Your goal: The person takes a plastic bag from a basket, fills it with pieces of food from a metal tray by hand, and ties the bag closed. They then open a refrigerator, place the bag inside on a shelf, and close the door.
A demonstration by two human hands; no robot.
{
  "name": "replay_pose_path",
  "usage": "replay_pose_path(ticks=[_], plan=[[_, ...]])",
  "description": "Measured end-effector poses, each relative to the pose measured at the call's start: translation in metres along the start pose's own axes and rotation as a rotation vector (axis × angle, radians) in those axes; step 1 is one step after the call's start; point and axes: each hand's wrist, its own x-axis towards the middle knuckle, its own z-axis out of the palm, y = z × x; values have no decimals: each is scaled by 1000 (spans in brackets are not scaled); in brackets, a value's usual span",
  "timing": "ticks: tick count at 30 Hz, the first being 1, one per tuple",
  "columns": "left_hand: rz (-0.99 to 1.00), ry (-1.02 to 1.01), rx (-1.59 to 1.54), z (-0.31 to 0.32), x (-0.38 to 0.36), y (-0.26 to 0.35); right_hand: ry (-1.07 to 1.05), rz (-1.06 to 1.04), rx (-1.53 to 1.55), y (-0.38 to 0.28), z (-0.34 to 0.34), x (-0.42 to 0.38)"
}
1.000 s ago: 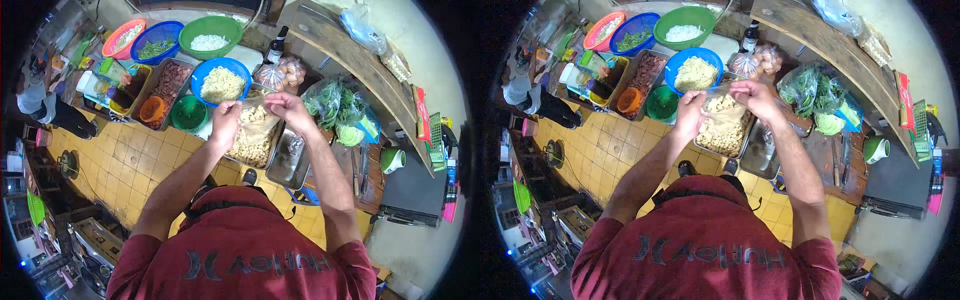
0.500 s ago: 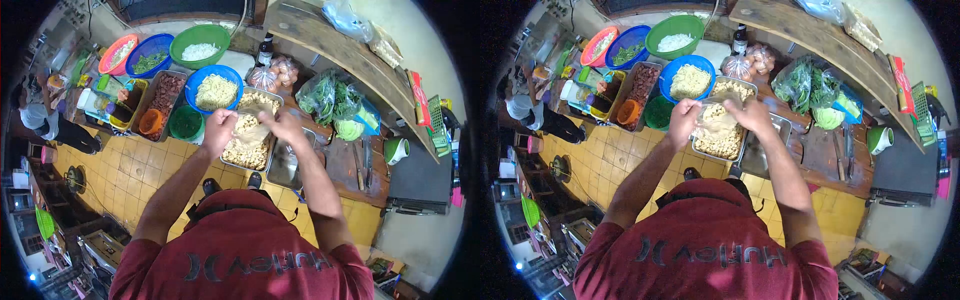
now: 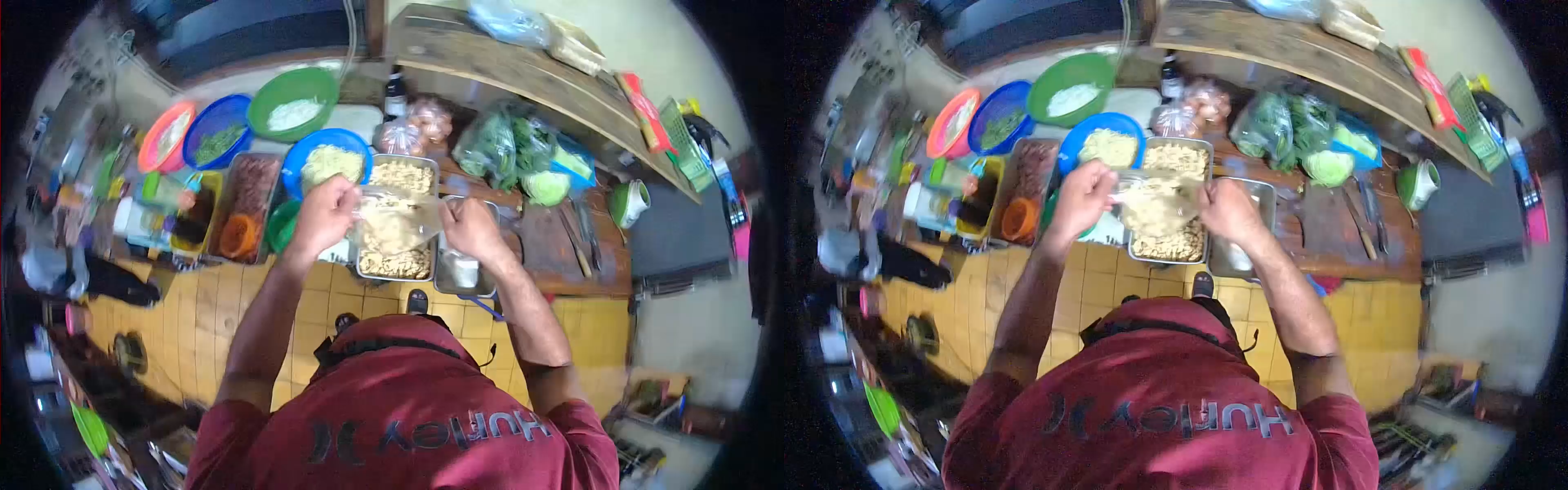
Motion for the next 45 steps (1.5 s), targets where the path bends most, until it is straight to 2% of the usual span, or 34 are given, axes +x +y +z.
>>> replay_pose_path(ticks=[1, 3, 5, 6, 7, 11, 13, 15, 16, 19, 20, 23, 25, 27, 30, 31, 33, 35, 37, 39, 41, 43, 44, 45], plan=[[68, 9, -138, 1, 3, -8, 103, -89, 7, -1, 1, -13], [97, -46, -66, 5, 7, -8, 133, -156, 4, 3, 8, -34], [145, -157, -137, 21, 4, 10, 283, -74, 9, 5, 3, -56], [151, -192, -195, 25, 2, 18, 324, 76, 105, 10, -4, -67], [224, -208, -102, 32, 3, 26, 336, 121, 65, 13, -12, -79], [256, -437, -161, 92, 20, 54, 426, 170, 76, 53, -38, -120], [190, -538, -222, 122, 24, 70, 458, 304, 336, 74, -61, -141], [257, -594, -189, 160, 24, 83, 441, 359, 454, 104, -83, -156], [341, -546, -11, 183, 33, 77, 509, 258, 479, 122, -89, -159], [448, -473, -13, 254, 44, 77, 515, 275, 398, 196, -108, -165], [400, -506, -133, 281, 52, 69, 500, 310, 389, 199, -119, -168], [124, -489, -292, 346, 51, 75, 456, 247, 371, 271, -117, -164], [63, -464, -412, 389, 60, 54, 486, 260, 308, 305, -116, -160], [51, -374, -309, 423, 68, 39, 436, 333, 299, 330, -121, -152], [14, -371, -278, 455, 85, 16, 415, 350, 324, 385, -110, -130], [40, -401, -296, 460, 88, 13, 433, 361, 322, 413, -97, -119], [67, -442, -307, 464, 99, 9, 458, 379, 328, 416, -101, -114], [344, -653, -169, 461, 115, 6, 521, 416, 310, 415, -113, -118], [427, -653, -127, 452, 113, 22, 521, 373, 278, 419, -119, -120], [603, -676, -14, 450, 118, 26, 713, 113, 368, 405, -128, -123], [627, -697, 46, 446, 120, 35, 600, -153, 87, 399, -142, -125], [575, -723, 206, 434, 114, 63, 356, -298, -45, 402, -153, -125], [694, -717, 241, 431, 115, 65, 347, -299, -35, 399, -156, -123], [716, -703, 304, 431, 113, 68, 281, -245, -86, 397, -159, -124]])
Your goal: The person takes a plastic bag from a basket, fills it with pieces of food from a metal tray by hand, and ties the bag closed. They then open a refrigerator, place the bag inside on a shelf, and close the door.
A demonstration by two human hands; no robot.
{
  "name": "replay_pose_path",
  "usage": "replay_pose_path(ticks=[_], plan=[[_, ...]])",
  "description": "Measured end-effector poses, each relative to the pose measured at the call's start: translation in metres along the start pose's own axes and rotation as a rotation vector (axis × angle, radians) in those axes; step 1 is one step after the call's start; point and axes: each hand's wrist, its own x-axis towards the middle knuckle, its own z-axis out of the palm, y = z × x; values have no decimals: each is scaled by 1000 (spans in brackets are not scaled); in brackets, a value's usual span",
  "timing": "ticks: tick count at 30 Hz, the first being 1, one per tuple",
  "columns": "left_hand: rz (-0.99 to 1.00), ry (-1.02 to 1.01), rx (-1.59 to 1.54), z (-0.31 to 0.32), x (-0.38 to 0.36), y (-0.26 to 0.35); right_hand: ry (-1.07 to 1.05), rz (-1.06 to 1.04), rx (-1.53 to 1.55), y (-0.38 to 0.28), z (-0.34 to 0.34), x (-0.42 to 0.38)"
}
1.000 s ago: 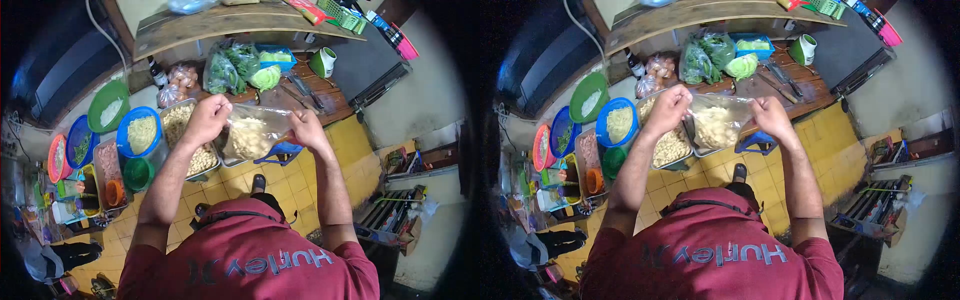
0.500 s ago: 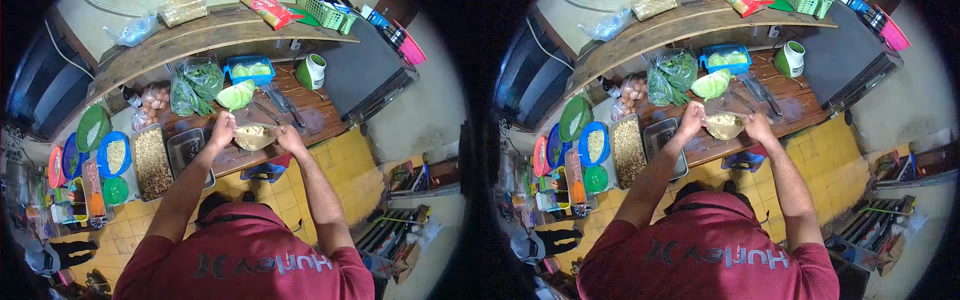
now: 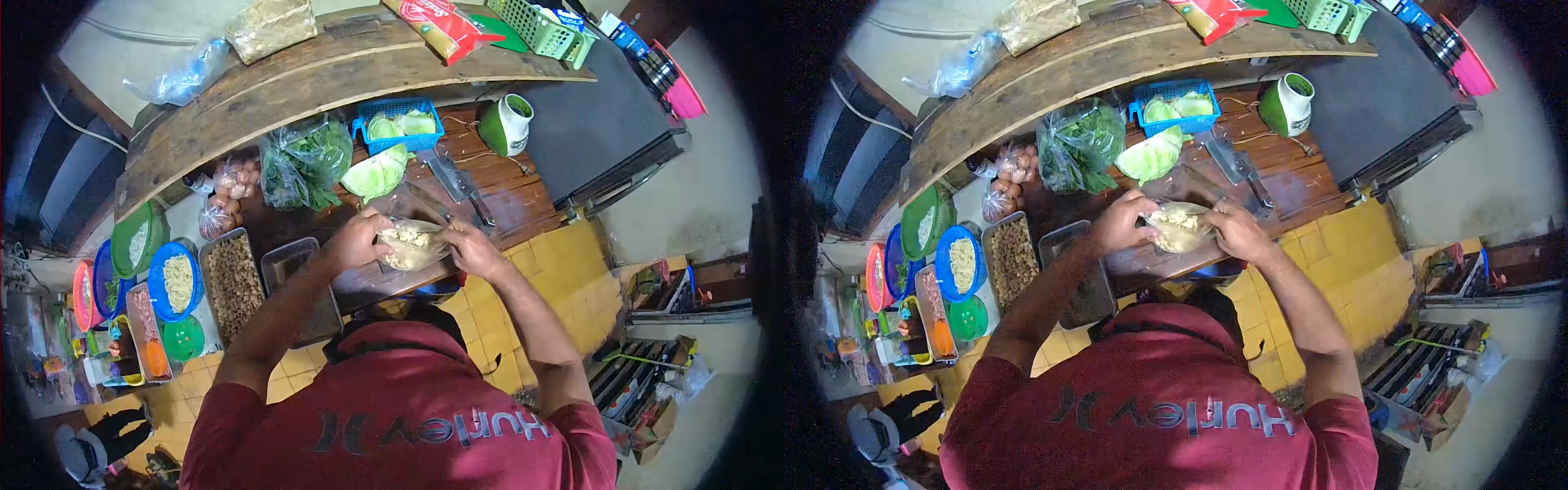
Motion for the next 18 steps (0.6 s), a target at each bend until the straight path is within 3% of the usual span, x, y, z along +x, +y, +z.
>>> replay_pose_path(ticks=[3, 5, 6, 8, 9, 11, 13, 15, 16, 17, 18], plan=[[39, 21, 98, 11, 3, -20, -100, -34, -145, 0, -6, 4], [116, -167, 363, 18, 5, -36, -229, -94, -274, 0, -19, 10], [100, -158, 366, 18, 5, -36, -189, -149, -296, 16, -10, 9], [37, -160, 429, 18, 4, -29, -139, -173, -307, 31, -6, 12], [-202, -17, 195, 15, 5, -7, -147, -189, -300, 38, -2, 14], [-276, 22, 107, 23, 5, -5, -89, -261, -92, 51, 9, 16], [-343, 62, 21, 27, 6, -7, -85, -155, 154, 63, 22, 15], [-562, -14, -80, 27, 6, -8, -69, -73, 227, 49, 21, 20], [-573, -4, -80, 29, 6, -8, -46, 51, 264, 40, 18, 22], [-465, -95, 119, 28, 8, -3, -22, 178, 301, 36, 15, 24], [-353, -187, 318, 27, 9, 2, -127, 141, 185, 47, 21, 24]])
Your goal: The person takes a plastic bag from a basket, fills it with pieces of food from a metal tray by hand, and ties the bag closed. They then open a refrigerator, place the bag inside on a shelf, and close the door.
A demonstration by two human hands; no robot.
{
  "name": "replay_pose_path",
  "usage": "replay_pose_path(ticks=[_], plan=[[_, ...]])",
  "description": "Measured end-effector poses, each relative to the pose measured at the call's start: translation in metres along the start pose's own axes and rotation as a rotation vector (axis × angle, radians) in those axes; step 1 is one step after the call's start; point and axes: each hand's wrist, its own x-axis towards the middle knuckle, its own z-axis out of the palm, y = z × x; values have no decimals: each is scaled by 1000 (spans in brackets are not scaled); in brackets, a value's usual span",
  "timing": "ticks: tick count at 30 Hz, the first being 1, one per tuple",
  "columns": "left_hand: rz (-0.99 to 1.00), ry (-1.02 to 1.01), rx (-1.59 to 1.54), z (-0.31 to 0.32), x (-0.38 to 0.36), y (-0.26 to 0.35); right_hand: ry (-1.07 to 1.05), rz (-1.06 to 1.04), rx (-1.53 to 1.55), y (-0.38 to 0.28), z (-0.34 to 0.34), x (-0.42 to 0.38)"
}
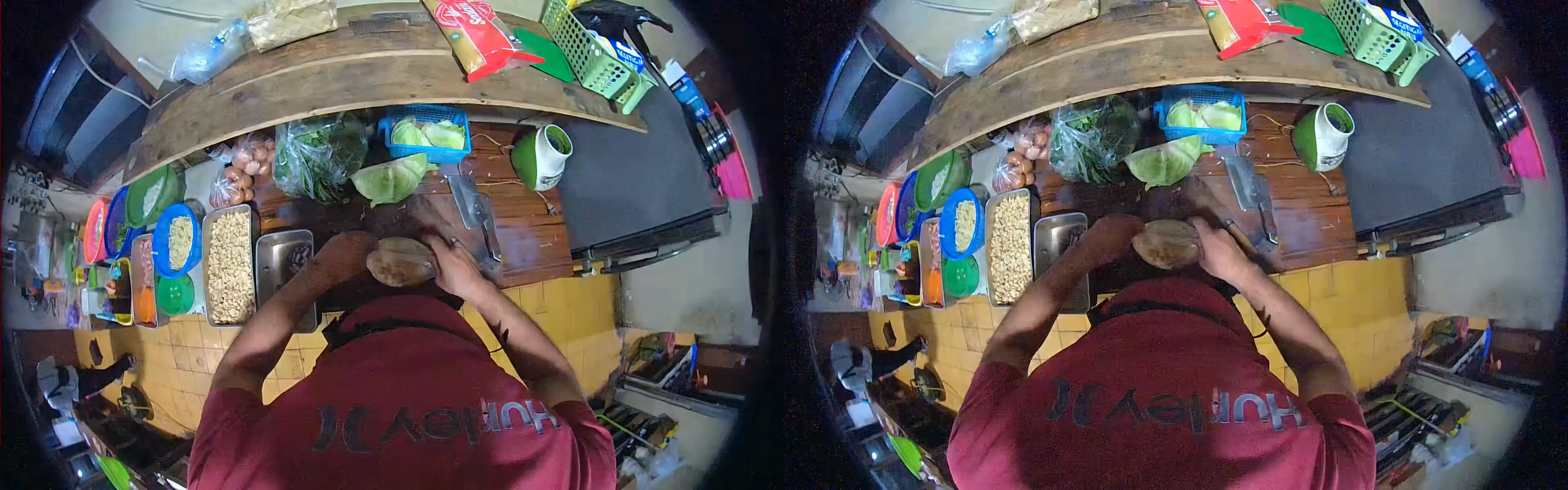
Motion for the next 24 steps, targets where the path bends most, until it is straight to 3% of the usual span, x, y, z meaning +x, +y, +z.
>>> replay_pose_path(ticks=[2, 7, 9, 10, 12, 13, 15, 17, 18, 19, 21, 23, 24], plan=[[-79, -35, 71, -9, -2, 17, -250, 9, -220, 14, 6, 6], [-225, -241, 128, 0, 12, 4, -175, 39, -211, 24, 5, 16], [-34, -343, 52, 15, 21, -19, -71, 99, -124, 28, 8, 25], [-33, -339, 56, 19, 23, -22, -66, 96, -126, 30, 11, 28], [-429, -160, -891, 25, 30, -19, 32, 284, 222, 34, 15, 31], [-418, -166, -887, 31, 30, -23, 43, 289, 220, 38, 15, 26], [-59, -66, -638, 59, 26, -36, -152, 602, 873, 35, 10, 7], [303, 228, -350, 89, 14, -28, -115, 667, 1144, 15, 1, -16], [310, 221, -351, 89, 3, -13, -109, 666, 1234, 17, 2, -26], [104, 73, -640, 78, -9, 6, -85, 705, 1309, 15, 3, -33], [-109, -99, -910, 70, -8, 16, -40, 714, 1492, 13, 5, -41], [-536, -279, -1528, 69, 2, 16, 67, 778, 1514, 13, 12, -35], [-540, -205, -1469, 70, 16, 20, 159, 840, 1517, 17, 14, -32]])
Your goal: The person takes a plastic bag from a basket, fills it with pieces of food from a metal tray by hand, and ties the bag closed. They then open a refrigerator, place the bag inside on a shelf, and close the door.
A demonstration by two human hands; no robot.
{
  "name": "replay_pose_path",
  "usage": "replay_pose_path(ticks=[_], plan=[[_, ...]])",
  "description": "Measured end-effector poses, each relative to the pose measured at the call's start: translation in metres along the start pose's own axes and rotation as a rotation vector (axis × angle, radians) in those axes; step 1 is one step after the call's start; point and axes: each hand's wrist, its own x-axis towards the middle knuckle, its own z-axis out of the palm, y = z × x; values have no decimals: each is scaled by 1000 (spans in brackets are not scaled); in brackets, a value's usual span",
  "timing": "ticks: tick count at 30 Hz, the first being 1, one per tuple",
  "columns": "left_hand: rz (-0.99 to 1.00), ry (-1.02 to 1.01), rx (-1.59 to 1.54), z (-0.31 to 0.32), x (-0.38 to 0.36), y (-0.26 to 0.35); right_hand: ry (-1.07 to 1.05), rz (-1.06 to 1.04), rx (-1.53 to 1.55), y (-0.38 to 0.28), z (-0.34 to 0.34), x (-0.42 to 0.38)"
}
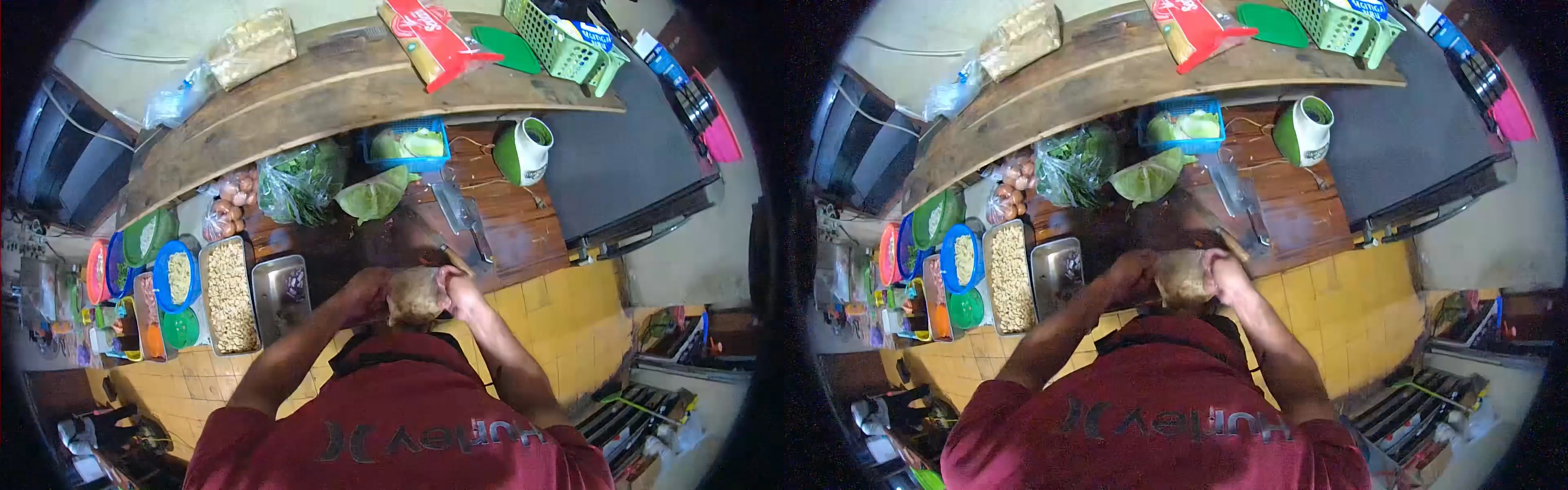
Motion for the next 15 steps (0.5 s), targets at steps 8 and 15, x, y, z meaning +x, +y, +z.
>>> replay_pose_path(ticks=[8, 15], plan=[[511, -107, 341, 88, -68, 81, -232, -769, 62, -49, 24, -88], [1038, 70, 467, 66, 5, 80, -20, -475, 152, -51, 29, -92]])
